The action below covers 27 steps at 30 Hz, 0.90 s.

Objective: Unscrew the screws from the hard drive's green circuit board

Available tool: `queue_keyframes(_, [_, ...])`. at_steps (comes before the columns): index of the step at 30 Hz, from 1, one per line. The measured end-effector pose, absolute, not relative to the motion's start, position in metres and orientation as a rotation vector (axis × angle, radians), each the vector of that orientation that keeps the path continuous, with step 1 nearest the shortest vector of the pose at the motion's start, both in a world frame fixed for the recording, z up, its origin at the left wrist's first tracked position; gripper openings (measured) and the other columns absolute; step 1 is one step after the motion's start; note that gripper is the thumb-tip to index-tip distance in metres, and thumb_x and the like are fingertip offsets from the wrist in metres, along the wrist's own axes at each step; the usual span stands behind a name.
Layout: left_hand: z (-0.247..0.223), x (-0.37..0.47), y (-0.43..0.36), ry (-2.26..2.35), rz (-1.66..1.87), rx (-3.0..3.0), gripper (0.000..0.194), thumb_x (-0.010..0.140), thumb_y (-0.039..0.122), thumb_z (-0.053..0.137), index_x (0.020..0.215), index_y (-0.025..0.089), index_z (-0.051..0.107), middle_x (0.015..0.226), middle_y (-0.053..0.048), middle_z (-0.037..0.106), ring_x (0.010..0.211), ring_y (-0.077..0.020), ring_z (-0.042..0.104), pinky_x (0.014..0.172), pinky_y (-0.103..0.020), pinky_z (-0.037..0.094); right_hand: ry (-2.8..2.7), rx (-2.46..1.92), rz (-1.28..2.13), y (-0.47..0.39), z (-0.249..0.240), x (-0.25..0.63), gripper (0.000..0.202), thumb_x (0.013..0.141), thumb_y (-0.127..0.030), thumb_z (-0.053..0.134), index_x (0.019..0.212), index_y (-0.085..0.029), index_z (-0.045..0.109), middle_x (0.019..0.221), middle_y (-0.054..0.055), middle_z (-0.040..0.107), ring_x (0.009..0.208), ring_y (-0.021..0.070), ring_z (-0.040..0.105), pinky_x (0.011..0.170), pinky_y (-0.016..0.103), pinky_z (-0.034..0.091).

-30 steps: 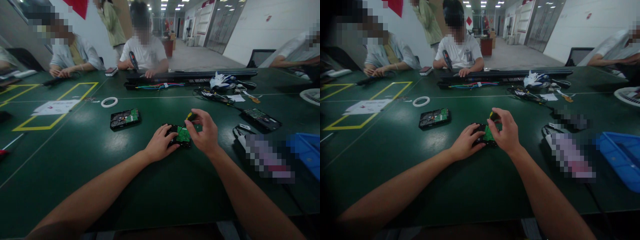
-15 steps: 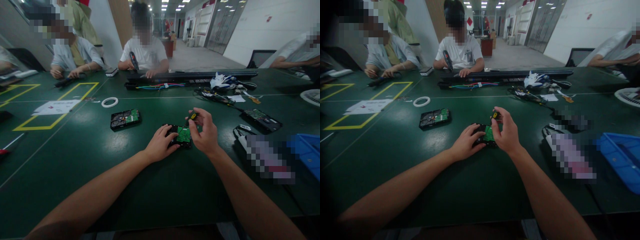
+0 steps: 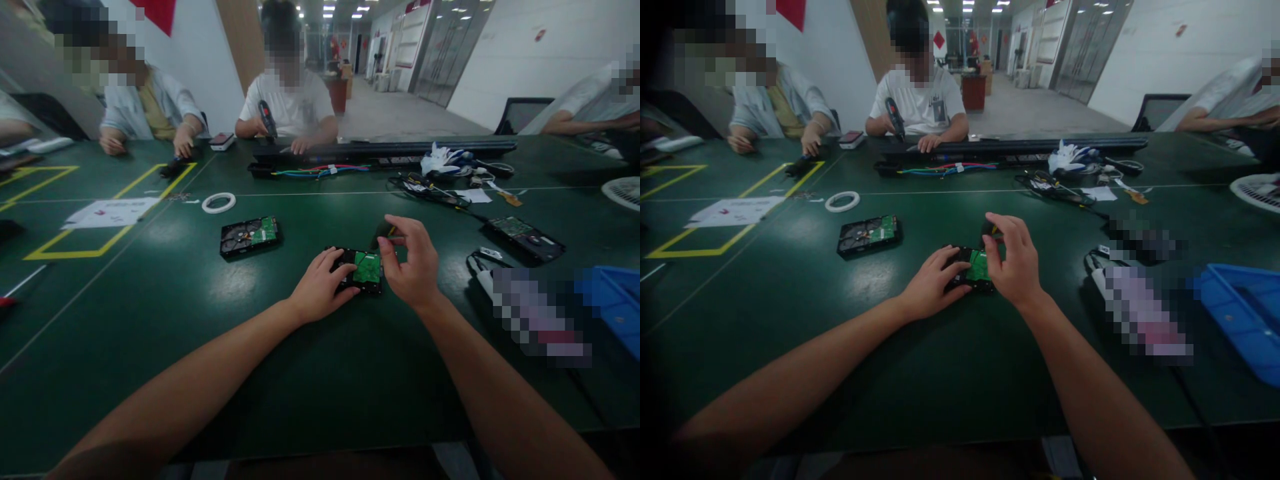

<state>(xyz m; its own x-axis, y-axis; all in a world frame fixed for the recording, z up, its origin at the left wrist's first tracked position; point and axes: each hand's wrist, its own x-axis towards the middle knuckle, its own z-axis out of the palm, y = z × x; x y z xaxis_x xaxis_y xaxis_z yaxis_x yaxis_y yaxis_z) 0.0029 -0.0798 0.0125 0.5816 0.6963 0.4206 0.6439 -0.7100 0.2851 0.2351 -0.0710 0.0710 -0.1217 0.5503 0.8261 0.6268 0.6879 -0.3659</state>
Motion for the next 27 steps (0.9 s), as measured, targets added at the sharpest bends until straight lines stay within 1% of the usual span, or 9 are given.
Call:
queue_keyframes(3, [0.0127,0.0028,-0.0797,1.154,0.789,2.698,0.047,0.101,0.048,0.071,0.140,0.021,0.063,0.160,-0.019,0.047,0.157,-0.0422,0.038,0.125,-0.066,0.039,-1.803,-0.954,-0.077,-0.0696,0.0665,0.2365,0.055,0.102,-0.021,0.056,0.155,-0.036,0.050,0.139,0.008,0.067,0.117,0.0275,0.070,0.093,0.049,0.068])
queue_keyframes(5, [0.0135,0.0031,-0.0800,1.155,0.787,2.692,0.048,0.101,0.047,0.072,0.140,0.022,0.063,0.160,-0.019,0.047,0.157,-0.0423,0.038,0.125,-0.066,0.039,-1.814,-0.958,-0.072,-0.0696,0.0656,0.2372,0.057,0.102,-0.021,0.055,0.157,-0.036,0.048,0.141,0.008,0.067,0.120,0.0288,0.070,0.096,0.051,0.067])
queue_keyframes(7, [0.0142,0.0037,-0.0804,1.156,0.789,2.687,0.048,0.100,0.047,0.072,0.140,0.023,0.063,0.160,-0.019,0.047,0.157,-0.0422,0.039,0.125,-0.067,0.039,-1.818,-0.956,-0.063,-0.0704,0.0665,0.2369,0.057,0.102,-0.021,0.056,0.156,-0.036,0.050,0.142,0.008,0.067,0.120,0.0294,0.070,0.096,0.051,0.068])
queue_keyframes(10, [0.0144,0.0042,-0.0807,1.157,0.795,2.687,0.048,0.101,0.047,0.072,0.140,0.022,0.063,0.160,-0.019,0.048,0.156,-0.0421,0.040,0.125,-0.067,0.039,-1.798,-0.943,-0.050,-0.0724,0.0699,0.2349,0.054,0.101,-0.022,0.059,0.153,-0.035,0.053,0.140,0.008,0.067,0.116,0.0274,0.071,0.090,0.047,0.070])
queue_keyframes(13, [0.0140,0.0041,-0.0807,1.152,0.799,2.683,0.048,0.100,0.047,0.073,0.140,0.022,0.063,0.160,-0.019,0.048,0.157,-0.0424,0.039,0.125,-0.067,0.039,-1.772,-0.923,-0.071,-0.0738,0.0733,0.2327,0.048,0.100,-0.022,0.063,0.146,-0.035,0.058,0.134,0.007,0.067,0.113,0.0253,0.071,0.083,0.041,0.071])
queue_keyframes(17, [0.0139,0.0036,-0.0807,1.151,0.806,2.662,0.048,0.099,0.046,0.074,0.140,0.025,0.063,0.161,-0.017,0.048,0.157,-0.0423,0.039,0.124,-0.069,0.039,-1.754,-0.938,-0.111,-0.0739,0.0754,0.2325,0.044,0.099,-0.023,0.065,0.141,-0.034,0.060,0.127,0.007,0.066,0.110,0.0250,0.069,0.077,0.041,0.071])
queue_keyframes(20, [0.0146,0.0038,-0.0812,1.159,0.799,2.669,0.047,0.100,0.046,0.073,0.141,0.024,0.063,0.161,-0.017,0.048,0.157,-0.0420,0.039,0.125,-0.068,0.039,-1.760,-0.948,-0.104,-0.0732,0.0741,0.2341,0.043,0.100,-0.022,0.063,0.141,-0.033,0.059,0.128,0.007,0.067,0.110,0.0254,0.070,0.081,0.043,0.071])
queue_keyframes(24, [0.0154,0.0043,-0.0818,1.166,0.785,2.682,0.048,0.100,0.047,0.073,0.139,0.022,0.064,0.160,-0.018,0.048,0.157,-0.0419,0.039,0.126,-0.066,0.039,-1.776,-0.953,-0.018,-0.0716,0.0688,0.2359,0.046,0.102,-0.020,0.057,0.146,-0.033,0.055,0.137,0.008,0.068,0.111,0.0252,0.073,0.089,0.046,0.069])
queue_keyframes(27, [0.0149,0.0042,-0.0816,1.167,0.796,2.675,0.047,0.100,0.047,0.073,0.139,0.023,0.064,0.160,-0.017,0.049,0.157,-0.0418,0.039,0.125,-0.067,0.039,-1.776,-0.953,0.034,-0.0711,0.0670,0.2359,0.048,0.102,-0.020,0.056,0.148,-0.032,0.053,0.142,0.009,0.066,0.113,0.0255,0.074,0.089,0.046,0.069])
